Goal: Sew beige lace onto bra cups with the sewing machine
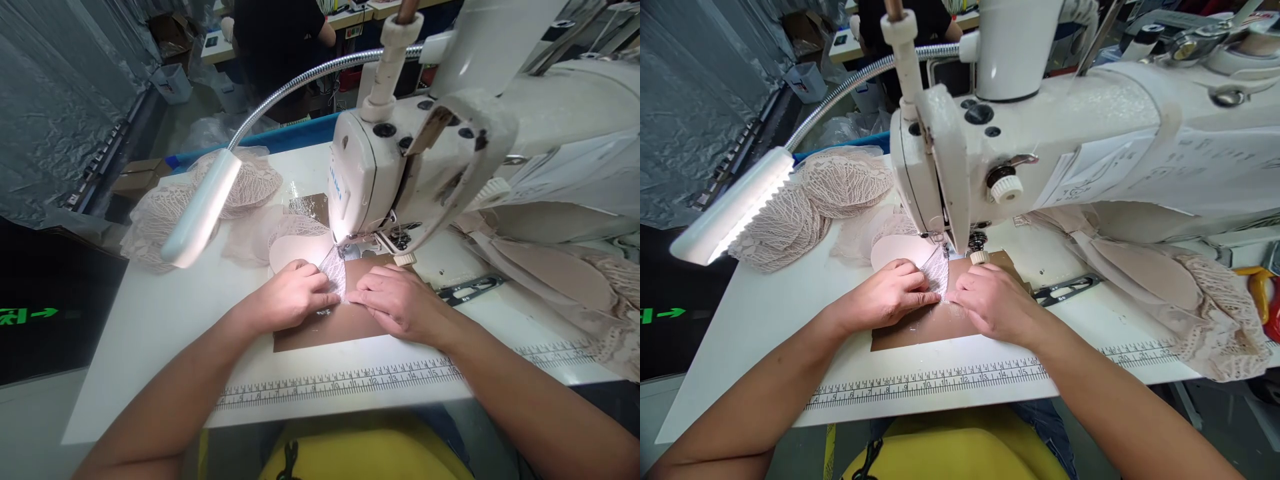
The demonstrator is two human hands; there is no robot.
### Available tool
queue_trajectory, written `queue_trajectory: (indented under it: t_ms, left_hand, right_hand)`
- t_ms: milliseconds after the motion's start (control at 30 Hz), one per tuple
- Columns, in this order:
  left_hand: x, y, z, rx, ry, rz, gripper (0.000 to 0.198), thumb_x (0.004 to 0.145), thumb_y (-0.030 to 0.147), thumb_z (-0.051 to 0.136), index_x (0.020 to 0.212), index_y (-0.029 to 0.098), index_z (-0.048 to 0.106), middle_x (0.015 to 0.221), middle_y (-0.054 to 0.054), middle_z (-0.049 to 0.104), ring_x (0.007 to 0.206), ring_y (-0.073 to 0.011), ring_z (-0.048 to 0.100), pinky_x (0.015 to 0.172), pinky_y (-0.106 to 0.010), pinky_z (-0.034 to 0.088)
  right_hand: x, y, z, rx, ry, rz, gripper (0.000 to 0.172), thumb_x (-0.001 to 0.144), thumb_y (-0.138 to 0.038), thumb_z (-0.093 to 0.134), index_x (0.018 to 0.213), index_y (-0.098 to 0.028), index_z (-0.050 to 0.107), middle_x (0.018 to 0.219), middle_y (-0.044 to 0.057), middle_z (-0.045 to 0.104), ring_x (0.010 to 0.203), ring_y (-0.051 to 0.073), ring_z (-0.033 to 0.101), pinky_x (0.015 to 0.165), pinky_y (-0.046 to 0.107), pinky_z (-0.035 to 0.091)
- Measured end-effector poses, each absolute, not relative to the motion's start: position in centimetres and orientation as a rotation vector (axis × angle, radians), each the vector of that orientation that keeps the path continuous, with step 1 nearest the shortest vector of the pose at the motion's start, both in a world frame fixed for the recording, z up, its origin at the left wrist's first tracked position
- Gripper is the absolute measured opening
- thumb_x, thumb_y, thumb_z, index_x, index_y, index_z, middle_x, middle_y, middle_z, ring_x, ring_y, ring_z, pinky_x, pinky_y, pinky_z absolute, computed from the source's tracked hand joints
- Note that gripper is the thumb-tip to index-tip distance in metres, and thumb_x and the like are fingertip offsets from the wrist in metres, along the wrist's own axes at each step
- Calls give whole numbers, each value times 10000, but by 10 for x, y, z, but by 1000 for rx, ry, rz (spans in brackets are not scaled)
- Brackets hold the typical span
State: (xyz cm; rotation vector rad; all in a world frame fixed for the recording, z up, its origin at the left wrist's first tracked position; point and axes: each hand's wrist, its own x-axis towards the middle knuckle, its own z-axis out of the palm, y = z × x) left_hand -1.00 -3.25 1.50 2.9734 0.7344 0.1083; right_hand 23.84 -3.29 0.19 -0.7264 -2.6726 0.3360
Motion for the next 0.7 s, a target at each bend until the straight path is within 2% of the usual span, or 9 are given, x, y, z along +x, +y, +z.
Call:
queue_trajectory:
  t_ms: [300,500,700]
  left_hand:
    - [-11,-33,11,2970,738,188,315,938,198,450,1197,251,622,867,-64,597,765,-180,454,764,-339,375]
    - [-5,-36,15,2859,836,277,249,925,244,485,1108,207,650,1190,-93,606,890,-186,520,804,-329,420]
    - [11,-32,11,2915,1110,227,310,967,278,393,1180,188,600,1285,-90,582,864,-193,526,758,-334,427]
  right_hand:
    - [237,-34,-1,-705,-2668,284,283,852,-112,475,1052,-193,657,797,36,599,755,168,453,662,297,310]
    - [234,-36,-4,-700,-2694,170,270,829,-94,474,1008,-178,657,781,40,591,744,176,426,661,307,291]
    - [231,-39,1,-769,-2715,143,251,800,-78,479,935,-181,663,765,41,589,739,180,415,672,307,279]
